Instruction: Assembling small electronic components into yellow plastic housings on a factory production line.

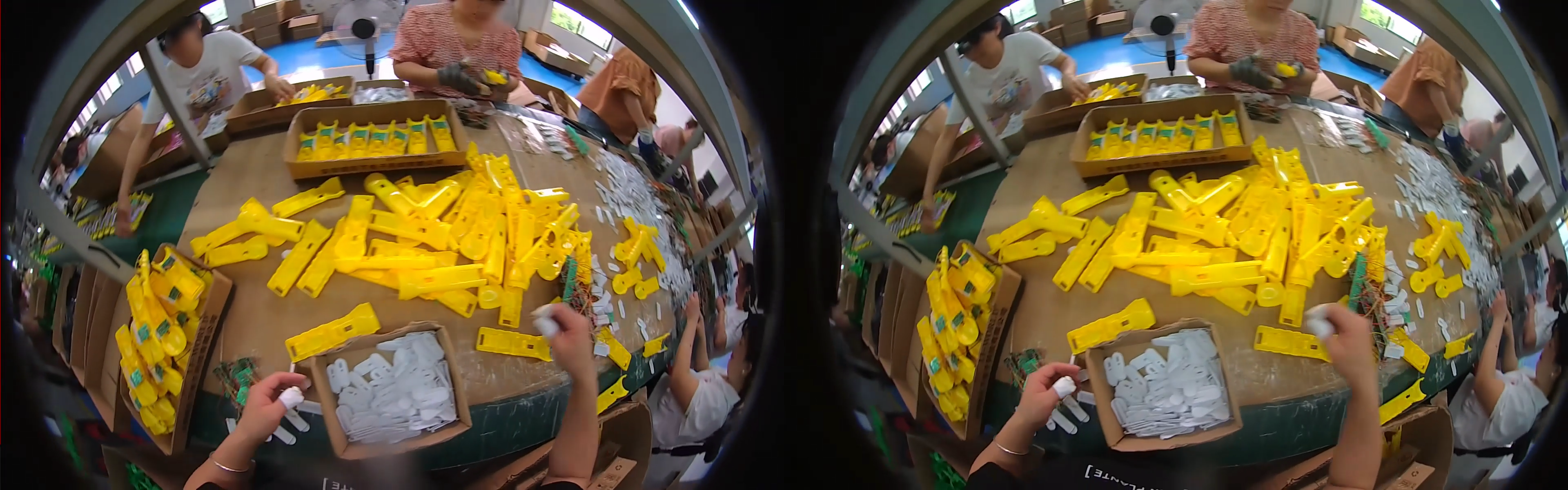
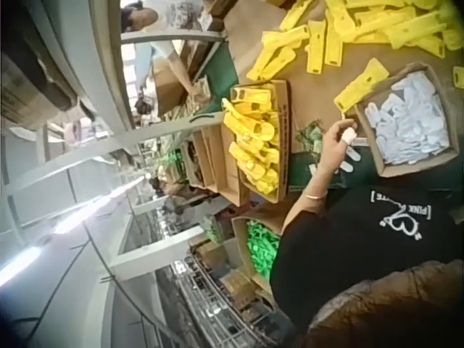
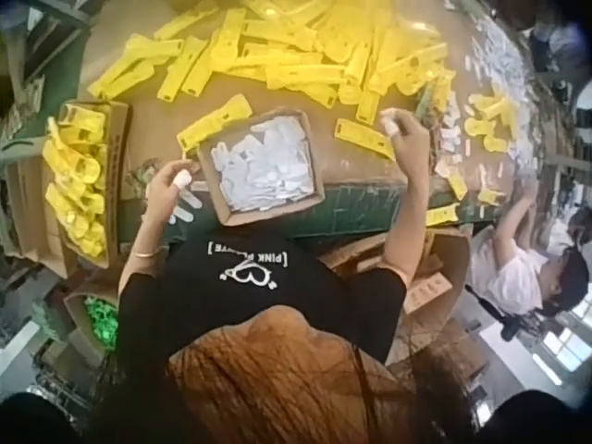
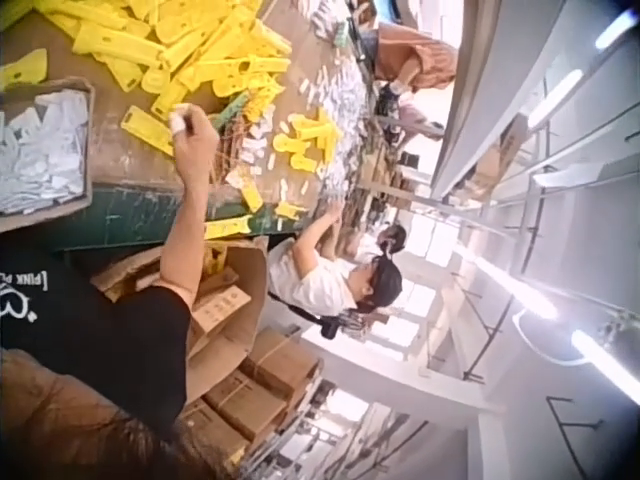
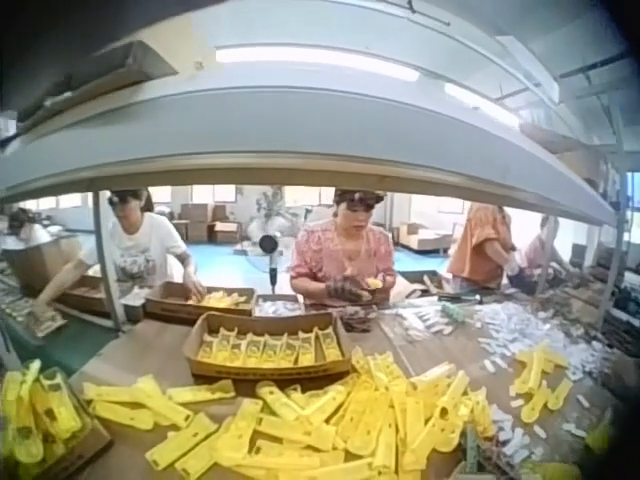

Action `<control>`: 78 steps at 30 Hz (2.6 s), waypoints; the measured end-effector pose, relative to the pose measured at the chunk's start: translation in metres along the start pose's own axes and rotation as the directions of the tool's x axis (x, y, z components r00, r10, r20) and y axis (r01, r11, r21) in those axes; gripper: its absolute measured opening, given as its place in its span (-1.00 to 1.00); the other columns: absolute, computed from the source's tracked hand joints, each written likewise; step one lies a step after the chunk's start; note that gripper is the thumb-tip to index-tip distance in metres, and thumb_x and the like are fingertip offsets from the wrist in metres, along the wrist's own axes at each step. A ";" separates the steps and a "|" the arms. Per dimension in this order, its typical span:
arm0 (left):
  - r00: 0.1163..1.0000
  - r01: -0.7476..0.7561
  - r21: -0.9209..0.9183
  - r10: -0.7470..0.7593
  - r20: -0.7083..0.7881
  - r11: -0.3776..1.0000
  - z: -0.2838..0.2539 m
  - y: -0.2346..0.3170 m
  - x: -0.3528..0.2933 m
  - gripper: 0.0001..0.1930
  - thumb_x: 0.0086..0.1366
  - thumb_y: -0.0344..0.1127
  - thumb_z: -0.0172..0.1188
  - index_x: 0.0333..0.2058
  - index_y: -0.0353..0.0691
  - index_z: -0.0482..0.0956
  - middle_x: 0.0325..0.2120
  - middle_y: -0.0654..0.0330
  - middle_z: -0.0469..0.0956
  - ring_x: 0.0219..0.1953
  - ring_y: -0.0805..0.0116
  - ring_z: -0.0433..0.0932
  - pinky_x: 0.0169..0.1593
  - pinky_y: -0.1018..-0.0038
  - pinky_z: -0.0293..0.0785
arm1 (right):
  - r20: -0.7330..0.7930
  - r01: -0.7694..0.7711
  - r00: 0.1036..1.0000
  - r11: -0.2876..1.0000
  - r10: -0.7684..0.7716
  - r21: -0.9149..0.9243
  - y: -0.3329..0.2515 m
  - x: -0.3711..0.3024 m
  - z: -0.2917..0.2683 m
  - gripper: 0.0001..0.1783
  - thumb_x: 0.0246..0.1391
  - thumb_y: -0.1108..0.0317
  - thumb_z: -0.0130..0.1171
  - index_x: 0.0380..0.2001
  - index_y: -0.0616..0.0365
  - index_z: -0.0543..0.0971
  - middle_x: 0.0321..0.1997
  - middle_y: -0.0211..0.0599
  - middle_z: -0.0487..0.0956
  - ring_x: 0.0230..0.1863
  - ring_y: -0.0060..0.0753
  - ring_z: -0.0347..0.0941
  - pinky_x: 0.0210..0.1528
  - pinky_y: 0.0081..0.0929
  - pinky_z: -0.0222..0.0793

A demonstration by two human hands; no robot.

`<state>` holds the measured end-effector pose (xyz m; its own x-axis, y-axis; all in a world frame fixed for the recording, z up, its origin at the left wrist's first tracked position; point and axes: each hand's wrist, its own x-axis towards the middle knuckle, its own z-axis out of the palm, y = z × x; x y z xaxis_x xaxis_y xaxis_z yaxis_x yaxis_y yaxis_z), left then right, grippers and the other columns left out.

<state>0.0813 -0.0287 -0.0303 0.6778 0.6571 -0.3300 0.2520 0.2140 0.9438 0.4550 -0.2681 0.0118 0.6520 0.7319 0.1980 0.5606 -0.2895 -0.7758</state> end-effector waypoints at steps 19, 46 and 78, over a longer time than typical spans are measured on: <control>0.936 -0.350 0.082 0.351 -0.002 0.933 -0.075 -0.023 -0.031 -0.75 0.14 -0.54 0.07 -0.16 -0.34 0.43 -0.32 0.18 0.46 -0.23 0.45 0.48 -0.11 0.56 0.38 | 0.582 0.569 0.766 0.712 -0.275 -0.412 -0.130 0.084 0.238 -0.89 -0.23 0.51 0.11 -0.51 0.16 0.48 -0.53 -0.19 0.51 -0.38 -0.23 0.49 -0.36 -0.36 0.39; 0.922 -0.046 -0.461 0.215 0.322 0.886 -0.077 -0.003 -0.033 -0.22 0.02 -0.61 0.15 0.19 -0.20 -0.04 -0.04 0.17 0.29 0.01 0.34 0.35 0.07 0.41 0.29 | 0.328 0.281 0.938 0.799 -0.111 -0.531 -0.116 -0.050 0.222 -0.86 -0.29 0.62 0.05 -0.52 0.27 0.44 -0.50 -0.02 0.45 -0.46 0.01 0.43 -0.39 -0.28 0.39; 0.931 -0.362 -0.264 0.363 -0.046 0.894 -0.098 -0.002 -0.034 -0.35 0.00 -0.46 0.23 0.10 -0.31 0.17 -0.21 0.13 0.44 -0.21 0.43 0.46 -0.11 0.50 0.41 | 0.509 -0.277 0.845 0.682 -0.162 0.677 -0.236 -0.040 0.268 -0.89 -0.03 0.54 0.14 -0.37 0.30 0.50 -0.49 -0.42 0.53 -0.47 -0.70 0.42 -0.42 -0.72 0.36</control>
<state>-0.0097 0.0194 -0.0191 0.6901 0.7228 0.0363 -0.2022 0.1444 0.9686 0.1600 -0.0636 0.0268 0.2007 0.9796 -0.0118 -0.1435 0.0175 -0.9895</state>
